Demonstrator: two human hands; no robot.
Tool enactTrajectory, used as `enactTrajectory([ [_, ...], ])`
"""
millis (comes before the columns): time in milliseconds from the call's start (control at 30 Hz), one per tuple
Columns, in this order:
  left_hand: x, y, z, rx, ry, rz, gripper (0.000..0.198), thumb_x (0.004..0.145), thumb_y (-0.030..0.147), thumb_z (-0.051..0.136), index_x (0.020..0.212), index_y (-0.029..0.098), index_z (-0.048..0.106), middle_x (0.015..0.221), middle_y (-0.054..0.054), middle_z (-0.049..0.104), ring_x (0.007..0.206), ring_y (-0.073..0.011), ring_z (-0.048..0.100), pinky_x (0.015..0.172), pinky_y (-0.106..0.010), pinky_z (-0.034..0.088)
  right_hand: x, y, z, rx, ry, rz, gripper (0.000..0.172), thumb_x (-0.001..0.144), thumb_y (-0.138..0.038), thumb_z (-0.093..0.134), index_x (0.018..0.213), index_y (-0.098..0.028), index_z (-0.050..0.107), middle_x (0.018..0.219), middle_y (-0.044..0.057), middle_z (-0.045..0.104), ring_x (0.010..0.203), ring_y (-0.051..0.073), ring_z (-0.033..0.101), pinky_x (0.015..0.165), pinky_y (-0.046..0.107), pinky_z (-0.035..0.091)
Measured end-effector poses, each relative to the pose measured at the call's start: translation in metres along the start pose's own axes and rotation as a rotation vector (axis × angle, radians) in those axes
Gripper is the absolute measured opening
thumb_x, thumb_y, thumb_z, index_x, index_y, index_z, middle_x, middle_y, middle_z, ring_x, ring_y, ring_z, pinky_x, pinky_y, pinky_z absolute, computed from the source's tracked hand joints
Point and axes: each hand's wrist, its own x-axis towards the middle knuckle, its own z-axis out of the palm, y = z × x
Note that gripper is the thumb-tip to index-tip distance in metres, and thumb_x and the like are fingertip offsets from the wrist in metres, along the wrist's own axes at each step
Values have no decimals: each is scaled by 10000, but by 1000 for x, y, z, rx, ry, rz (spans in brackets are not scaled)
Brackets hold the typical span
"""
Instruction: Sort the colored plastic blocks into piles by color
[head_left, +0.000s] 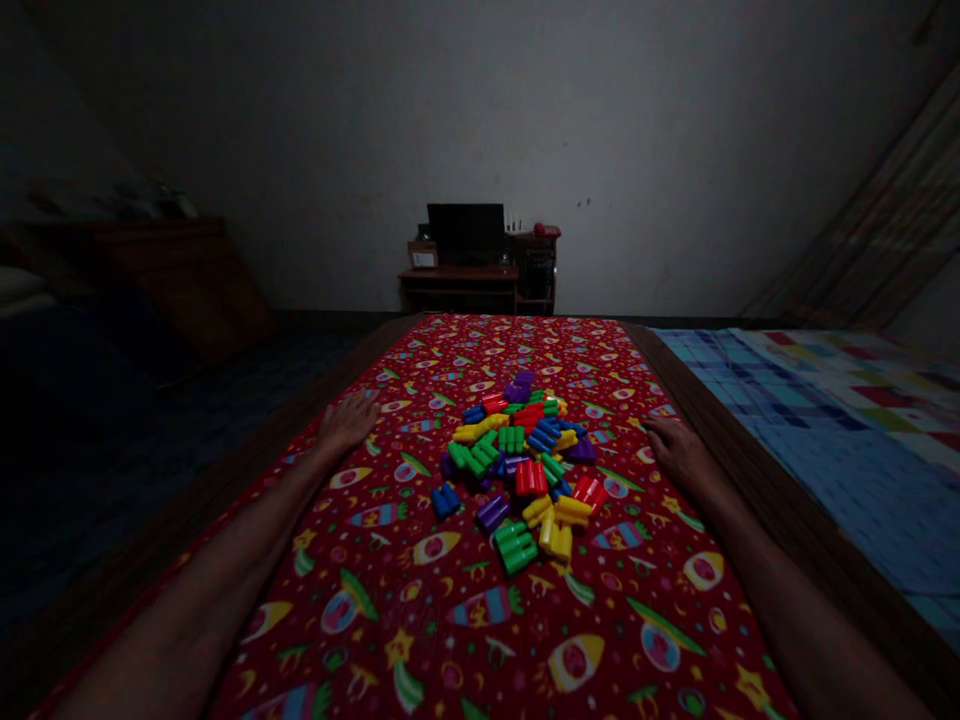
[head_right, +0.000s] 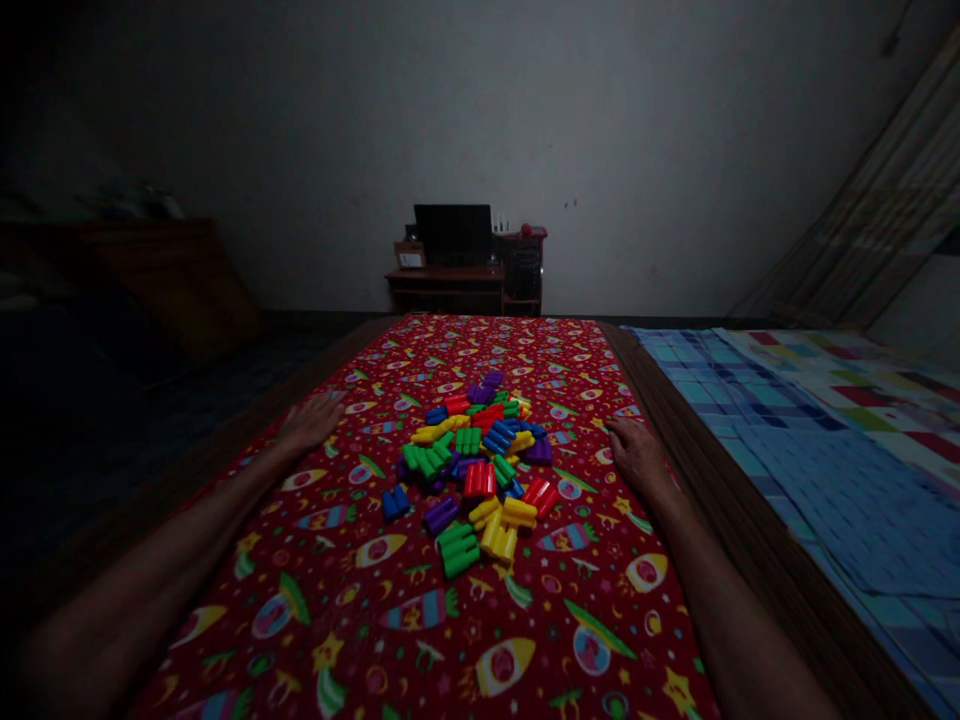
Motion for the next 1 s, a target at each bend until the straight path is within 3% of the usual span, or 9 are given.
enactTrajectory([
  [133,-44,35,-1,-32,127,151,554,992,315,139,1496,93,202,1557,-153,279,1450,-301,186,1143,-544,210,2,-2,0,-8,2,-10,367,852,-274,426,1024,-134,719,1086,169,704,1045,277,643,960,461,491],
  [200,-87,73,-5,-99,226,551,538,994,322,180,1491,128,250,1572,-154,243,1450,-297,193,1153,-555,172,2,-2,0,-21,-4,-5,362,852,-268,431,1027,-136,720,1085,168,704,1038,278,644,961,465,488],
  [300,-155,141,-16,-66,95,1199,479,965,400,376,1437,315,379,1556,-19,321,1447,-275,215,1174,-538,131,2,-2,-1,-28,-20,-2,374,858,-272,432,1036,-106,717,1091,192,697,1033,287,644,964,471,484],
  [367,-183,181,-23,-45,20,1458,422,962,422,399,1371,341,464,1539,41,352,1454,-244,198,1192,-497,106,2,-1,-1,-23,-16,-4,372,858,-271,434,1031,-104,718,1095,196,695,1042,290,641,968,476,480],
  [433,-187,209,-23,-37,26,1597,369,971,388,390,1301,304,534,1489,37,435,1445,-218,230,1199,-456,121,1,-1,-1,-11,-1,-4,360,854,-269,436,1018,-125,721,1095,184,699,1047,288,641,966,484,481],
  [567,-146,228,-11,-14,95,1538,318,981,291,390,1236,260,577,1361,-10,572,1398,-205,335,1185,-433,173,1,-2,1,14,24,8,342,851,-280,436,985,-162,728,1063,151,715,1017,269,654,943,464,497],
  [733,-98,212,-15,48,123,1400,329,977,293,419,1277,288,552,1399,1,541,1420,-228,295,1186,-463,151,1,-4,1,19,29,16,339,846,-292,443,981,-171,729,1050,138,720,1014,256,656,952,440,491],
  [867,-103,174,-27,3,90,1292,433,965,339,431,1398,361,431,1514,28,399,1441,-226,248,1186,-493,134,0,-6,-3,21,5,21,352,852,-296,433,1003,-165,723,1076,145,711,1038,263,647,960,451,483],
  [1000,-121,114,-14,-68,131,972,560,934,450,467,1467,349,331,1556,-40,315,1452,-324,185,1152,-607,110,2,-14,-6,28,-9,33,376,887,-327,404,1046,-172,709,1059,141,711,1019,262,648,923,437,500],
])
